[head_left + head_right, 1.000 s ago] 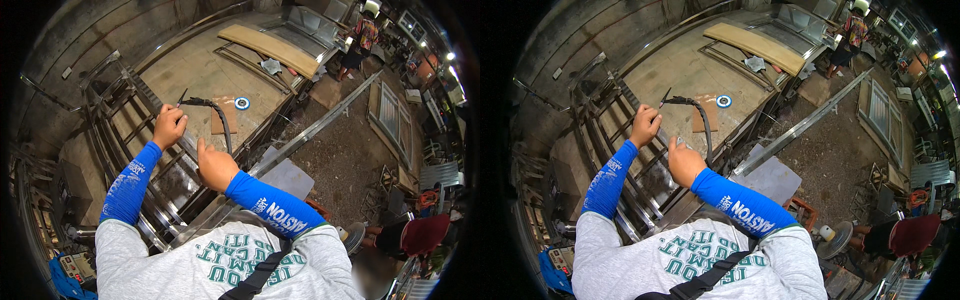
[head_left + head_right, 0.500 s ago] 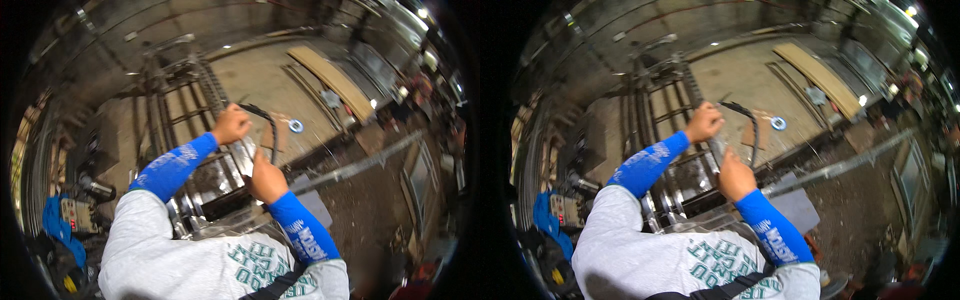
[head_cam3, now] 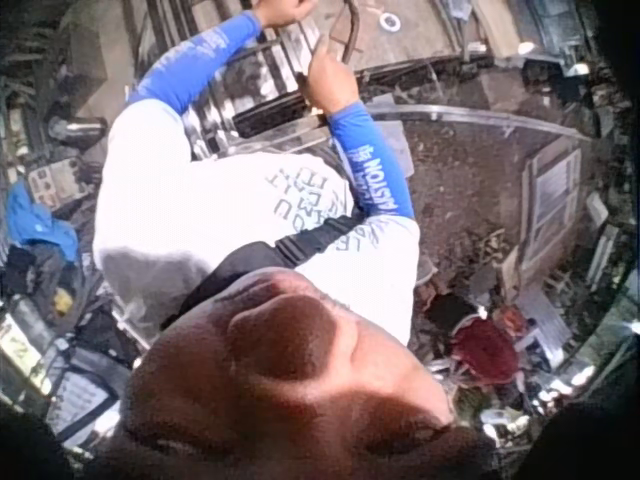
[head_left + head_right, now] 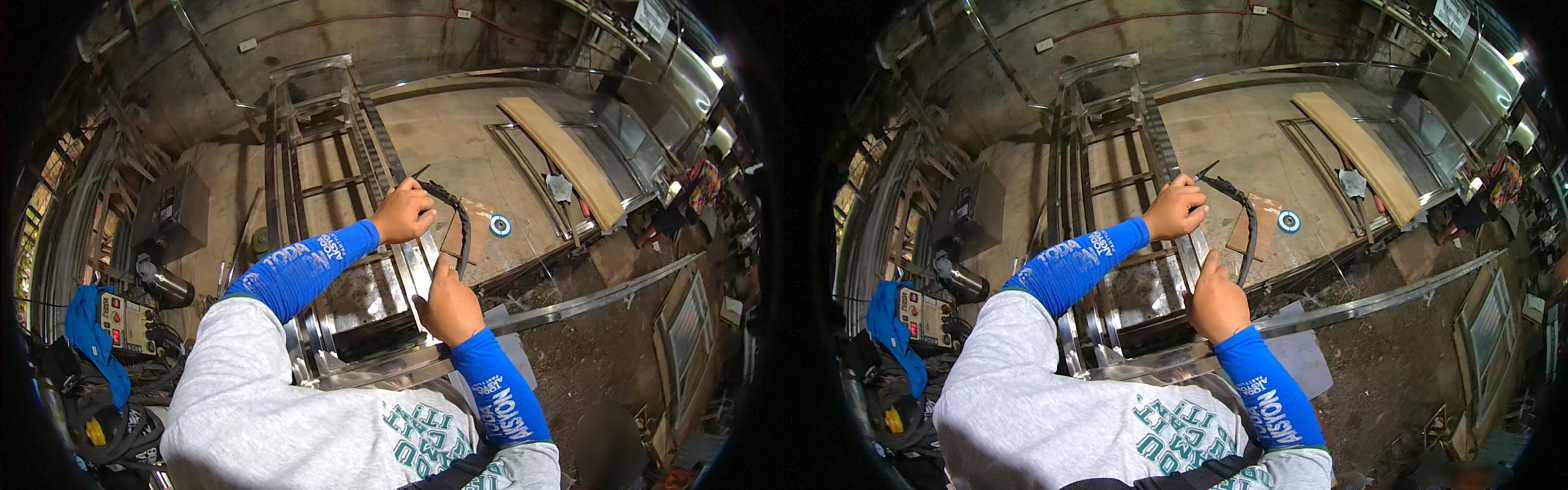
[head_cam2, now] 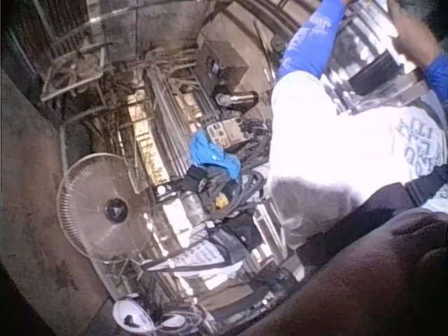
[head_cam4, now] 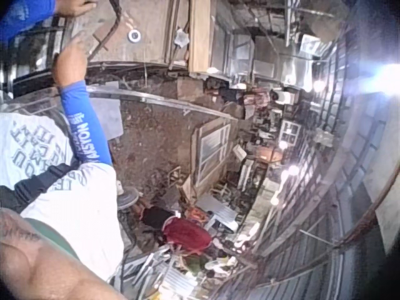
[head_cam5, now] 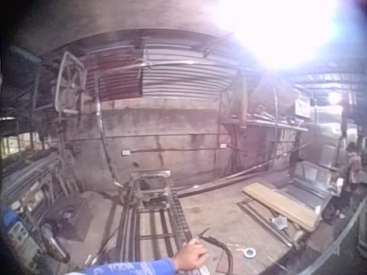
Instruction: The person assembles a rectangular metal frame by grinding edges, positioning a wooden template, and tack welding joints. They repeatedly adjust the frame and use a welding torch to secure the corners.
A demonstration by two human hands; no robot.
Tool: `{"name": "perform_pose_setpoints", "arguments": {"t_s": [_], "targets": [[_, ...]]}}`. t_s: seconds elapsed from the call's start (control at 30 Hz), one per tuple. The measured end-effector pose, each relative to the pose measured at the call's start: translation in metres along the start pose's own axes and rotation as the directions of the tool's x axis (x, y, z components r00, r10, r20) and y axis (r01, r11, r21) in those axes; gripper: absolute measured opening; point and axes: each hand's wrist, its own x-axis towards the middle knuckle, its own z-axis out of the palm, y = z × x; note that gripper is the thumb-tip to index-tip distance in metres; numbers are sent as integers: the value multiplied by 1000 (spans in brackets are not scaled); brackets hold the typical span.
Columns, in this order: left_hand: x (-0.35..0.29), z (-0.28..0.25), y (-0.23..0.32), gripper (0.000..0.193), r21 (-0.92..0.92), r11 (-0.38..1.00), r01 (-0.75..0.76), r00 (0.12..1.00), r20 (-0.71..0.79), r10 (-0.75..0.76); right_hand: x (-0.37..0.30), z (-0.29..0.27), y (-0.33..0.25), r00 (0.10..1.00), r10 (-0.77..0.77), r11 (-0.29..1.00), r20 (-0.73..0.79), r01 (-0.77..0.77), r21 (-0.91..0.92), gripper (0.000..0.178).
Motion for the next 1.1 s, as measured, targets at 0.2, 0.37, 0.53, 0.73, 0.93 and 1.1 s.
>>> {"name": "perform_pose_setpoints", "arguments": {"t_s": [0.2, 0.37, 0.53, 0.73, 0.93, 1.1], "targets": [[0, 2, 2, 23, -1, 1000, 25, 1000, -7, -25, -1, 0, 2, 1000, 1, 1000, 10, -1, -12, 91], [-1, -4, 6, 23, -32, 998, 53, 999, 11, -53, 0, 2, 2, 1000, -17, 1000, -9, 17, -11, 90], [-2, -8, 7, 24, -31, 998, 47, 999, 1, -47, 0, 3, -1, 1000, -16, 1000, 6, 16, -22, 89], [6, 25, -35, 22, 90, 985, -145, 986, -72, 152, 2, 8, 8, 998, 17, 998, 55, -20, 55, 77], [-12, 16, -86, 25, 112, 993, -22, 994, 105, 10, 33, 65, 5, 991, -24, 998, -133, 31, 48, 63], [-15, 12, -52, 31, -83, 995, 52, 997, 55, -48, 31, 63, 5, 991, -71, 997, -116, 67, -35, 93]]}}
